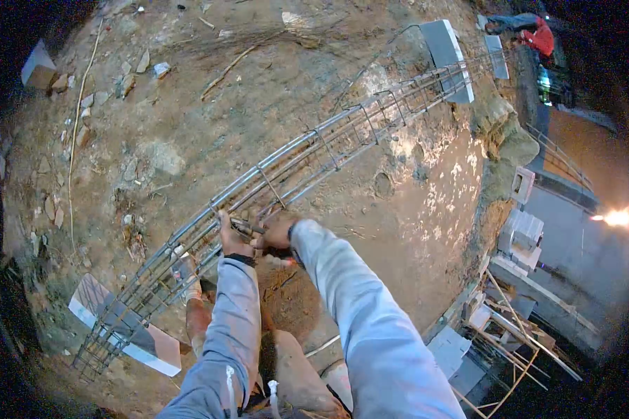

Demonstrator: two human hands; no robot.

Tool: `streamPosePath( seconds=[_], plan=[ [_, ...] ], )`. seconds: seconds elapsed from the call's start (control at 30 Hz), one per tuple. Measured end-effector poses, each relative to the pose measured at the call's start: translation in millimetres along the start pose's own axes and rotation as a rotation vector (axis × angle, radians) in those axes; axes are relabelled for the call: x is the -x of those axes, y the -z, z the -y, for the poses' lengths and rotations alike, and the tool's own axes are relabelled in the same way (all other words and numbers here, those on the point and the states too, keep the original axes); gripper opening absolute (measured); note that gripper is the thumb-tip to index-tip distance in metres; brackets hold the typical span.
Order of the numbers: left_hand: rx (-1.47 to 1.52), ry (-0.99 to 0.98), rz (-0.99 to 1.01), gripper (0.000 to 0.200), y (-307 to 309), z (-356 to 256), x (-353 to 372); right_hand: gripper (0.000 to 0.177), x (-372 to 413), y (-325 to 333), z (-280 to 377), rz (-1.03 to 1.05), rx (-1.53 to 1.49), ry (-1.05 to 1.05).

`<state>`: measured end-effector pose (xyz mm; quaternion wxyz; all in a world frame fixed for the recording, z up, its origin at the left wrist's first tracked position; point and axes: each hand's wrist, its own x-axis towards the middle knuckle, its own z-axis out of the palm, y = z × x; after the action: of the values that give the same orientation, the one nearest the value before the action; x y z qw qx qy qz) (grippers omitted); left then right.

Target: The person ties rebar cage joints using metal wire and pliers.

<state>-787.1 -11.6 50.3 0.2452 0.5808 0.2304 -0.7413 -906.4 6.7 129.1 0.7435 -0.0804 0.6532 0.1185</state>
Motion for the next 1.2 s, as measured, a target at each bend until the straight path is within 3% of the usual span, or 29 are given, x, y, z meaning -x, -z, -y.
streamPosePath(
  seconds=[0.07, 0.13, 0.17, 0.2, 0.27, 0.3, 0.33, 0.37, 0.4, 0.47, 0.53, 0.6, 0.63, 0.7, 0.73, 0.77, 0.8, 0.83, 0.93, 0.97, 1.0, 1.07, 1.1, 1.17, 1.2],
  plan=[
    [-0.057, 0.033, 0.101, 0.052, 37, 4, -35, 0.038, -1, -13, -27, 0.241, -0.47, 0.094],
    [-0.517, -0.039, 0.097, 0.053, 47, -4, -39, 0.04, 14, -43, -24, 0.006, -0.465, 0.254],
    [-0.545, -0.052, 0.051, 0.052, 48, -7, -35, 0.045, 31, -44, -22, 0.111, -0.42, 0.221],
    [-0.568, -0.06, 0.052, 0.052, 44, -10, -20, 0.047, 15, -54, -27, -0.074, -0.062, 0.31],
    [-0.998, -0.494, 0.023, 0.047, 24, -13, 22, 0.042, -17, -94, -43, -0.504, 0.28, 0.353],
    [-1.218, -0.663, -0.064, 0.056, 4, -11, 55, 0.042, -21, -109, -48, -0.515, 0.264, 0.373],
    [-1.297, -0.647, -0.077, 0.057, 11, -6, 45, 0.05, -22, -120, -52, -0.573, 0.241, 0.333],
    [-1.432, -0.803, -0.027, 0.058, 11, 2, 49, 0.061, -17, -128, -54, -0.629, 0.216, 0.291],
    [-1.564, -0.961, 0.027, 0.059, 6, 11, 57, 0.061, -2, -131, -57, -0.643, 0.197, 0.311],
    [-2.013, -0.598, 0.08, 0.072, -20, 21, 85, 0.037, 40, -125, -70, -0.727, 0.039, 0.227],
    [-2.162, -0.689, 0.183, 0.072, -31, 40, 87, 0.038, 63, -113, -96, -0.749, 0.011, 0.213],
    [-2.616, -0.479, 0.278, 0.061, -43, 64, 96, 0.04, 83, -95, -128, -0.671, -0.02, 0.165],
    [-2.642, -0.5, 0.285, 0.061, -53, 78, 110, 0.041, 90, -86, -148, -0.597, -0.045, 0.147],
    [-2.888, -0.357, 0.347, 0.057, -74, 106, 141, 0.044, 100, -85, -193, -0.741, 0.04, 0.102],
    [-2.912, -0.371, 0.354, 0.057, -72, 115, 139, 0.044, 116, -76, -210, -0.647, -0.005, 0.102],
    [-2.987, -0.301, 0.573, 0.056, -61, 124, 125, 0.045, 135, -71, -230, -0.546, -0.048, 0.104],
    [-3.044, -0.216, 0.799, 0.055, -53, 132, 120, 0.045, 99, -81, -271, -0.459, -0.162, 0.276],
    [-3.075, -0.151, 0.854, 0.053, -54, 142, 126, 0.046, 58, -100, -311, -0.373, -0.271, 0.45],
    [-3.016, -0.213, 1.031, 0.052, -100, 175, 231, 0.043, 99, -111, -350, -0.28, -0.301, 0.583],
    [-2.635, -0.64, 1.364, 0.054, -46, 174, 163, 0.044, 146, -112, -345, -0.429, -0.412, 0.559],
    [-2.652, -0.646, 1.387, 0.054, -67, 191, 183, 0.045, 173, -111, -343, -0.574, -0.529, 0.53],
    [-2.89, -0.044, 1.031, 0.053, -118, 236, 241, 0.044, 125, -122, -370, -0.583, -0.523, 0.423],
    [-2.886, 0.01, 1.001, 0.054, -118, 251, 224, 0.043, 108, -122, -384, -0.57, -0.489, 0.303],
    [-2.86, -0.052, 1.104, 0.05, -111, 276, 166, 0.038, 180, -73, -373, -0.722, -0.575, 0.46],
    [-2.827, -0.101, 1.191, 0.046, -124, 291, 145, 0.036, 174, -55, -387, -0.694, -0.526, 0.516]
  ],
)
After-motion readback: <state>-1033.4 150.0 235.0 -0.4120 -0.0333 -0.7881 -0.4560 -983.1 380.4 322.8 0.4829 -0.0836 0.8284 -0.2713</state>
